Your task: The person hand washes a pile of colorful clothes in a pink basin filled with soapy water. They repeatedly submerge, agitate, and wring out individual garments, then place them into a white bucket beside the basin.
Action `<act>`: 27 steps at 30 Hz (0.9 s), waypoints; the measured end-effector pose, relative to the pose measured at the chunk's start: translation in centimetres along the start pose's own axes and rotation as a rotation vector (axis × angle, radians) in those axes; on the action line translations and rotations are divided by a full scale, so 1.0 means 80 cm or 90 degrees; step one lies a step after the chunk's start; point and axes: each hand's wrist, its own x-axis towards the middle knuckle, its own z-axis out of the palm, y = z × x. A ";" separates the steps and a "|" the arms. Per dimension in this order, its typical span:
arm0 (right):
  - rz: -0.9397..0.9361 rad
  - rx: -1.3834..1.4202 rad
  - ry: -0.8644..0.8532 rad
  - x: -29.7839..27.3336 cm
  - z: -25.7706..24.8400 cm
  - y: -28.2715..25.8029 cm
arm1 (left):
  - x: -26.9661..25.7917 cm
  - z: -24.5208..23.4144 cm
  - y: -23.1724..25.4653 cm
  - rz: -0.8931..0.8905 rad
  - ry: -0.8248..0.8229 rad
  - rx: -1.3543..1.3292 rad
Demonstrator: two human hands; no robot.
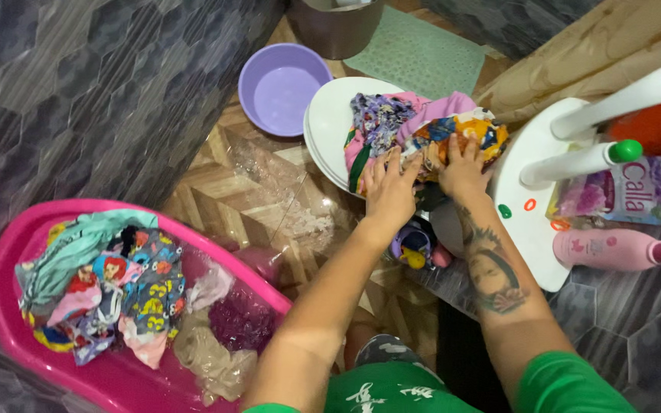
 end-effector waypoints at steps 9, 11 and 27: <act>-0.364 0.197 -0.034 -0.146 0.030 -0.219 | -0.100 -0.096 -0.103 -0.190 0.058 0.059; -0.666 0.254 0.026 -0.188 0.072 -0.282 | -0.150 -0.129 -0.157 -0.312 0.078 0.031; -0.857 0.257 -0.362 -0.377 0.432 -0.593 | -0.568 -0.145 -0.424 -0.723 0.372 0.039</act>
